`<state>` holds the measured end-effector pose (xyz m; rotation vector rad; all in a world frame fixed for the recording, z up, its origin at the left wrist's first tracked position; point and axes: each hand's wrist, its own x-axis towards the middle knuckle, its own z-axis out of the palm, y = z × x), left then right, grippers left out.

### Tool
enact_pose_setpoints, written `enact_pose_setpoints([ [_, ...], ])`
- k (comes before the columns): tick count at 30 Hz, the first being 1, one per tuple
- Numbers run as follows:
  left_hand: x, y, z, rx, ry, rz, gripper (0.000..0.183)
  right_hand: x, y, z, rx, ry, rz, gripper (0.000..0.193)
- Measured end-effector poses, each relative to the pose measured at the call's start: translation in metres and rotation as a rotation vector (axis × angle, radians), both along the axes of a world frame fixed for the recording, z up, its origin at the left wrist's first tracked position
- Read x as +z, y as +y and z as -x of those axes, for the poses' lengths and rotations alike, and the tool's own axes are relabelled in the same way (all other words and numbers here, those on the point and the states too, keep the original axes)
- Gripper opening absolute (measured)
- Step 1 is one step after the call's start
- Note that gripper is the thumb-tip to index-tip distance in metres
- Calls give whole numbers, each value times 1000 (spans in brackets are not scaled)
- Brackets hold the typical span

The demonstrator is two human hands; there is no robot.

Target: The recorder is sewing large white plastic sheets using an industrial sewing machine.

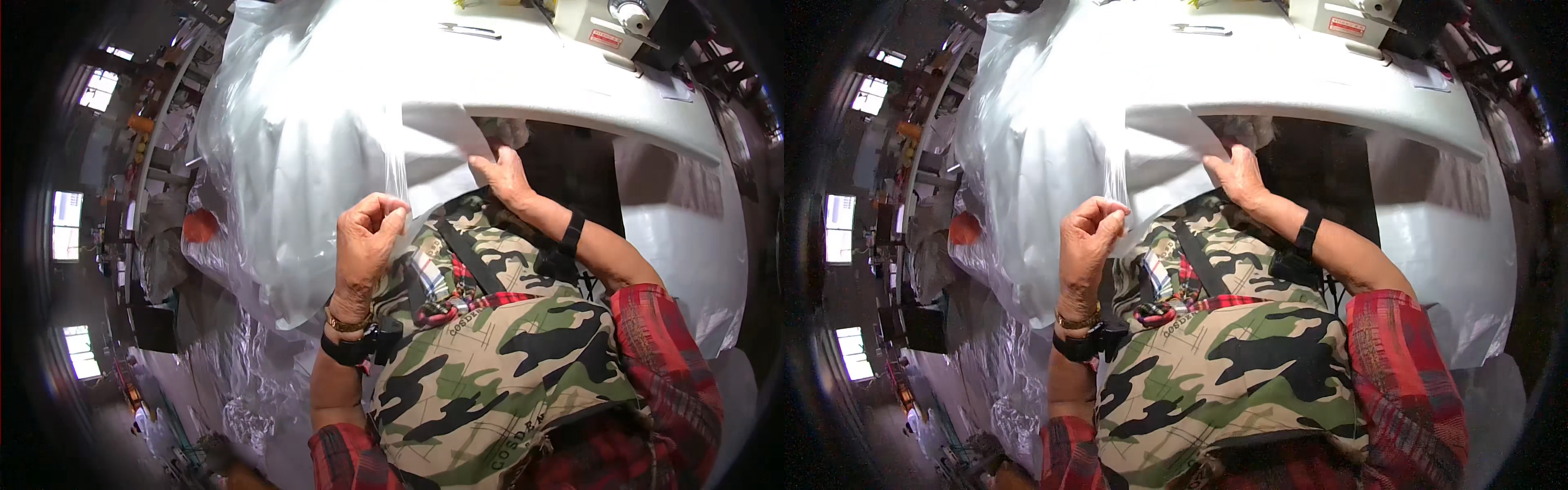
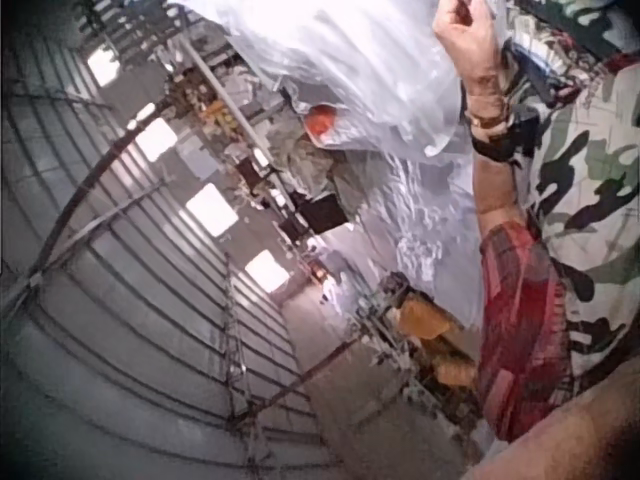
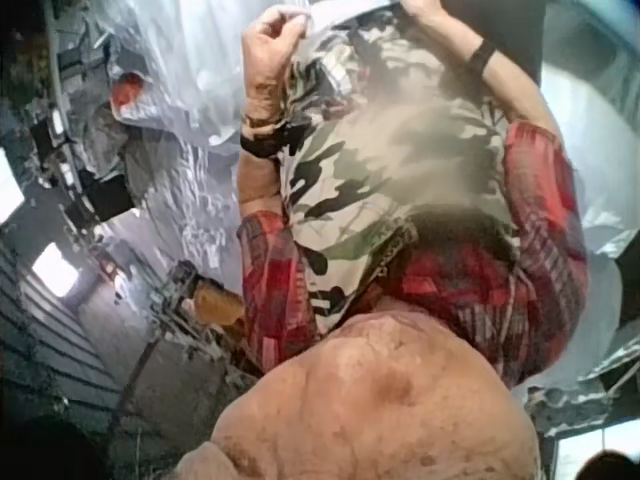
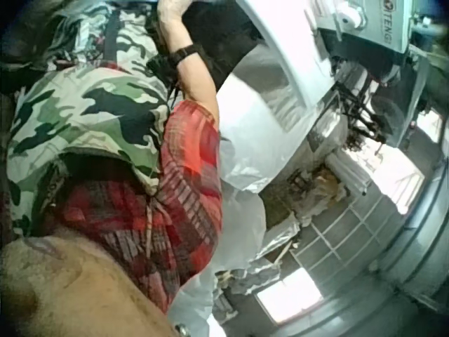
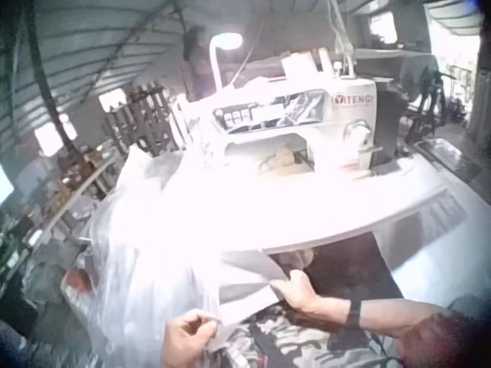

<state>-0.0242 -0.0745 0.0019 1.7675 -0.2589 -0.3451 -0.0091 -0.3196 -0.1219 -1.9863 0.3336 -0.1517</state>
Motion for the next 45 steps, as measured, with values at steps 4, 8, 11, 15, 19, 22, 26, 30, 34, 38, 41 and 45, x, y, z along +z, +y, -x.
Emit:
enact_pose_setpoints([
  [4,17,10,7,7,-83,-50,6,38,14,21,240,-184,-305,27],
  [8,34,12,16,-20,-144,-131,5,87,42,39,411,-298,-347,23],
  [11,44,12,26,-52,-251,-191,4,109,56,37,481,-297,-247,21],
  [15,45,9,37,18,-424,-304,7,119,67,47,617,-343,-144,21],
  [19,39,6,41,31,-588,-305,13,122,64,56,661,-146,-165,27],
  [22,33,2,44,31,-665,-281,16,121,61,57,736,-152,-328,29],
  [26,31,2,47,35,-683,-259,18,118,59,57,740,-90,-286,29],
  [30,37,6,50,3,-616,-380,25,115,58,58,730,-55,-331,30],
  [34,53,18,51,-128,-480,-352,44,115,57,58,737,-50,-390,30],
  [38,61,29,52,-258,-451,-391,48,115,58,58,740,-53,-435,30],
  [41,56,30,47,-301,-448,-449,40,113,59,58,747,-71,-435,29],
  [45,39,23,35,-291,-649,-437,28,107,57,55,758,-49,-401,29],
])
